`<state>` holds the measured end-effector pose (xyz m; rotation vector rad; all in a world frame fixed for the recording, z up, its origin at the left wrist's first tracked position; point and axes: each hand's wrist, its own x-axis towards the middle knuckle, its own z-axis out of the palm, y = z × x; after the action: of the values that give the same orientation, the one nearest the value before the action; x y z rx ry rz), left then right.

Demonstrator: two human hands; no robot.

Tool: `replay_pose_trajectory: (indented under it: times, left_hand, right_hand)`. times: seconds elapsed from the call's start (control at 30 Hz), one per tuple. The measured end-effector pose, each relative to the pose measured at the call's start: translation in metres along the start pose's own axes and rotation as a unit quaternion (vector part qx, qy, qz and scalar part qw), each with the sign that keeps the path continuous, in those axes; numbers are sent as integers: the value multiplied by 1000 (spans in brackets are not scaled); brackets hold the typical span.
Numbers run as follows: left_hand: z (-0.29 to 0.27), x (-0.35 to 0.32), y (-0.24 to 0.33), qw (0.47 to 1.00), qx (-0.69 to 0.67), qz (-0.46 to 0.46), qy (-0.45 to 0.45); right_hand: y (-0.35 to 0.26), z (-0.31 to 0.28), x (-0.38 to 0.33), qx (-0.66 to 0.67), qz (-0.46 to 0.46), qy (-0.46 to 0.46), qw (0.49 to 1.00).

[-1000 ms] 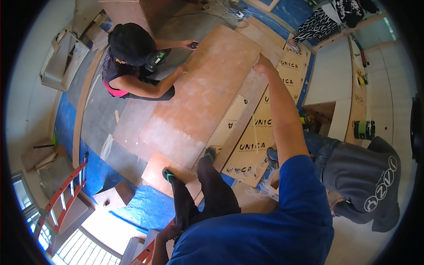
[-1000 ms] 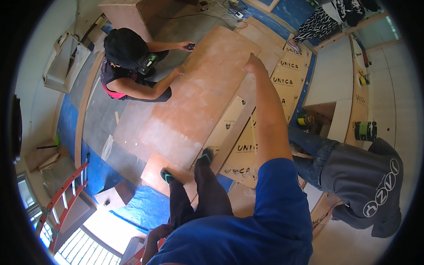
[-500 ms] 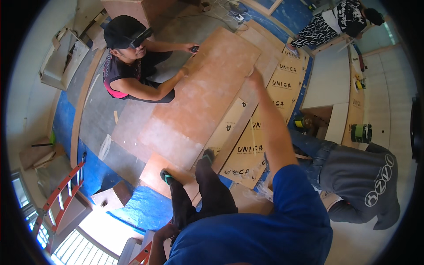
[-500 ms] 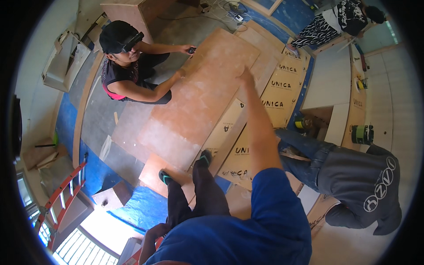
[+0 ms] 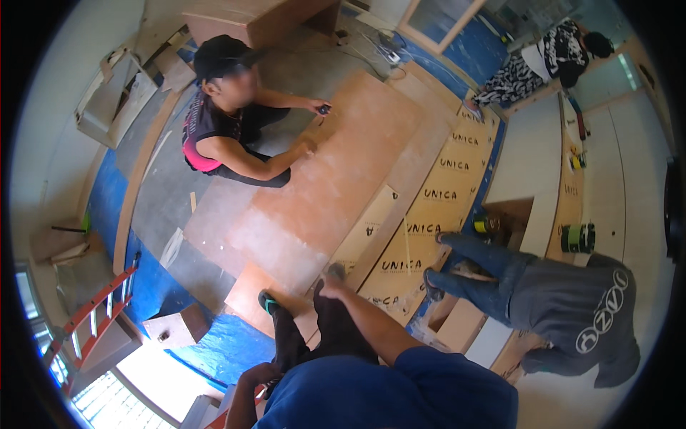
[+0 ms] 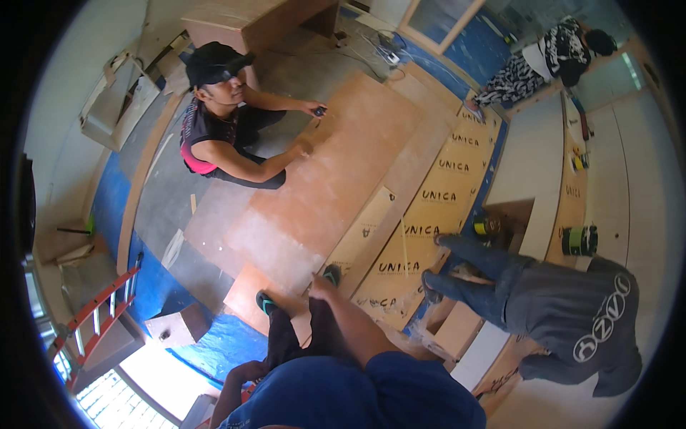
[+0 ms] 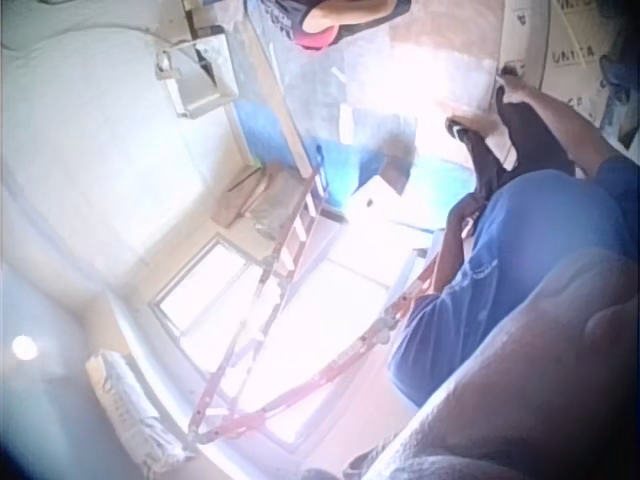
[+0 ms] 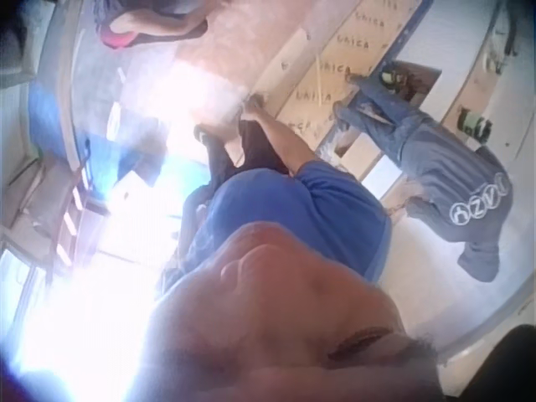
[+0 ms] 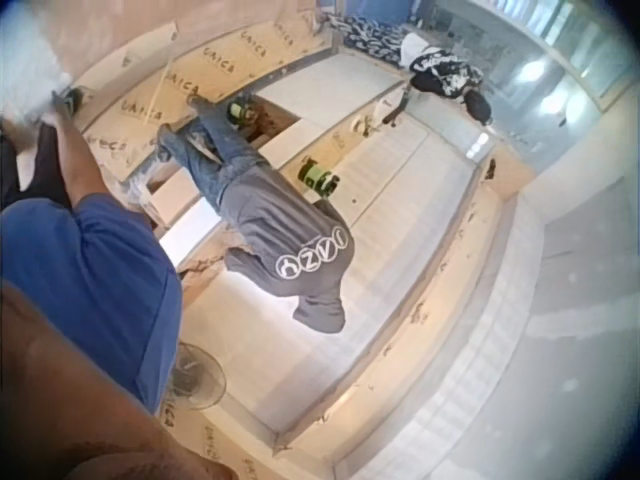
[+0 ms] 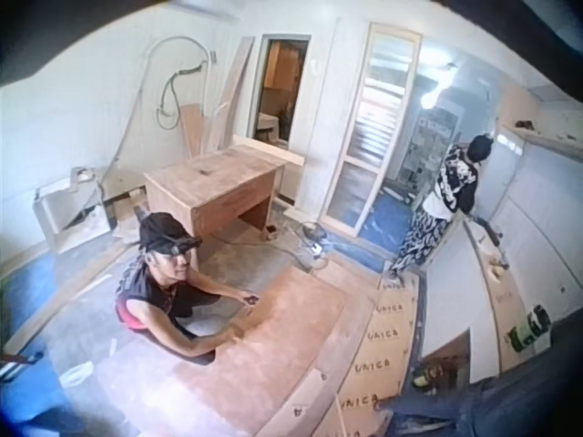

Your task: The person collaborates with others to measure, align, and test-fit plywood panels for a cabinet or wall structure, using a tape measure and a drill to secure or adjust components.

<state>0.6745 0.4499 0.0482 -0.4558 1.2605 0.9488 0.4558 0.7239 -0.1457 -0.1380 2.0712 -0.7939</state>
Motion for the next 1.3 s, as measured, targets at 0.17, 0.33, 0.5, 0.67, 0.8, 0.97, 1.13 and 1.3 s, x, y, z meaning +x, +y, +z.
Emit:
replay_pose_trajectory:
  times: [0.17, 0.33, 0.5, 0.67, 0.8, 0.97, 1.13, 1.3]
  left_hand:
    - [4, 6, -4, 1000, -9, 7, -8]
    - [10, 7, 0, 1000, 14, 24, 13]
    - [9, 13, 10, 999, 33, 14, 8]
    - [17, 18, 6, 999, -11, 16, 28]
    - [9, 22, -2, 1000, 18, 13, 16]
    - [6, 14, 2, 998, 61, 7, 17]
    - [-6, 8, -12, 999, 46, 8, 28]
    - [-15, -4, -16, 998, 61, 11, 21]
  right_hand:
    - [-24, -253, 32, 42, 42, 115, 992]
    - [-41, -516, 19, -89, -110, 444, 885]
    - [-32, -623, 14, -93, -80, 514, 849]
    - [-34, -560, 19, -112, -130, 486, 857]
    - [35, -455, 60, -96, -2, 168, 981]
    - [62, -159, 31, -120, 161, -299, 933]
    - [-3, -30, -57, -37, 146, -352, 924]
    - [23, -46, -54, -32, 57, -154, 986]
